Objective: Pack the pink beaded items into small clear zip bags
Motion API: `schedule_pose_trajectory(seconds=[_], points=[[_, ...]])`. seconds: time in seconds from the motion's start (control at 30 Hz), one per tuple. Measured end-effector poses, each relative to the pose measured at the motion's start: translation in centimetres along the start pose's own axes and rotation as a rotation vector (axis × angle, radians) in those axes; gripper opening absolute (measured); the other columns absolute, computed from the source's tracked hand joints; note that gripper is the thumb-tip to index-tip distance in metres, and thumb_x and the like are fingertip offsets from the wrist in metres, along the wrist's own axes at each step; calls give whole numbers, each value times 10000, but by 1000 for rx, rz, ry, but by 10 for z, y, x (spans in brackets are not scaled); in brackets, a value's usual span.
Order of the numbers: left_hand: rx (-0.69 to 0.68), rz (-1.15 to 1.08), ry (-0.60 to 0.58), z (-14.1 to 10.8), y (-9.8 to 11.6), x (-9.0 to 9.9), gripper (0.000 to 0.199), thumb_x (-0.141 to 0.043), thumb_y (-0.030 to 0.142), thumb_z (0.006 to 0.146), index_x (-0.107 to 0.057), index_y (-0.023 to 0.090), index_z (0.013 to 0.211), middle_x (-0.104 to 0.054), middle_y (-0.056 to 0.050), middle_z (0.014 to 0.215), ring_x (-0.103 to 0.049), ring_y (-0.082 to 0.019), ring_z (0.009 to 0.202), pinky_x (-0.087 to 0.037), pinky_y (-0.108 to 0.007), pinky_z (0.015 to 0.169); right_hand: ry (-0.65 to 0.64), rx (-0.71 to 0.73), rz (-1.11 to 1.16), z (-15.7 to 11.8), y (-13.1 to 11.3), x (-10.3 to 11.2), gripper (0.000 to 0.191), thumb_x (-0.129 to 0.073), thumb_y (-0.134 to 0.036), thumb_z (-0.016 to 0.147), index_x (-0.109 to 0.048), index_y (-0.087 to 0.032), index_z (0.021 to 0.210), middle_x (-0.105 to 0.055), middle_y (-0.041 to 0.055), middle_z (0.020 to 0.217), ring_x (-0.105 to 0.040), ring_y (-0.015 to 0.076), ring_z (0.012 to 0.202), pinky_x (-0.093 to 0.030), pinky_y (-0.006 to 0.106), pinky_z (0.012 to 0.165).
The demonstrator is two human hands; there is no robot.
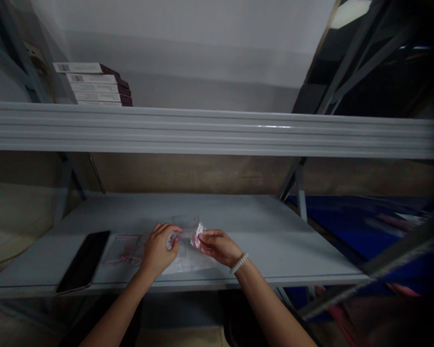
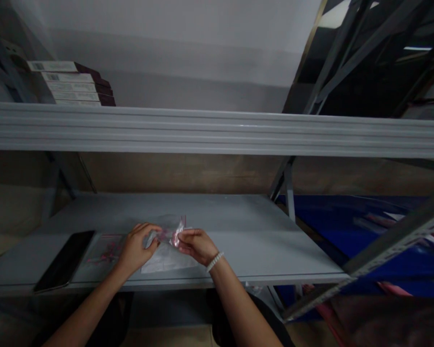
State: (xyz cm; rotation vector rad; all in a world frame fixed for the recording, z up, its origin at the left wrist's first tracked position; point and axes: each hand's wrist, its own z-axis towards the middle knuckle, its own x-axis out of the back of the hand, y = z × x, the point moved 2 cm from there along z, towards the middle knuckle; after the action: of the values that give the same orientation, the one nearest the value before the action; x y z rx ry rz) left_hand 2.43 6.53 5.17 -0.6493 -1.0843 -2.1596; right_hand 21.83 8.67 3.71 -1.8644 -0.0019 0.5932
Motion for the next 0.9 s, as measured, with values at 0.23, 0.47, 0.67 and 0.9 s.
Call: schedule_pose_trajectory(seconds=[0.23, 0.47, 0.67, 0.9], points=[[159, -220, -82, -23, 22, 0, 97, -558, 245, 765, -477, 192, 754, -509, 13, 701, -498, -150, 672, -395, -263, 640, 118, 58, -193, -19, 21, -17, 295, -805, -368, 566, -667, -118, 641, -631, 11, 592, -513, 60, 493, -366, 161, 448], [258, -523, -232, -29, 26, -12, 274, -460, 380, 867, -481, 179, 683, -486, 18, 637, -477, -118, 621, -366, -216, 582, 37, 119, -239, -17, 33, -39, 328, -815, -357, 526, -573, -136, 534, -509, -59, 445, -369, 26, 394, -262, 166, 393], [305, -652, -303, -28, 23, -8, 282, -452, 388, 867, -482, 171, 689, -508, 13, 646, -509, -123, 642, -387, -207, 597, -8, 52, -151, -16, 32, -32, 316, -812, -364, 533, -603, -135, 596, -619, -2, 563, -497, 63, 467, -320, 162, 407], [240, -373, -299, -33, 20, -7, 186, -454, 250, 802, -482, 164, 640, -515, 19, 594, -485, -113, 582, -332, -205, 560, 31, 50, -193, -17, 32, -38, 180, -736, -268, 581, -614, -140, 613, -578, -14, 572, -463, 68, 491, -316, 173, 427]])
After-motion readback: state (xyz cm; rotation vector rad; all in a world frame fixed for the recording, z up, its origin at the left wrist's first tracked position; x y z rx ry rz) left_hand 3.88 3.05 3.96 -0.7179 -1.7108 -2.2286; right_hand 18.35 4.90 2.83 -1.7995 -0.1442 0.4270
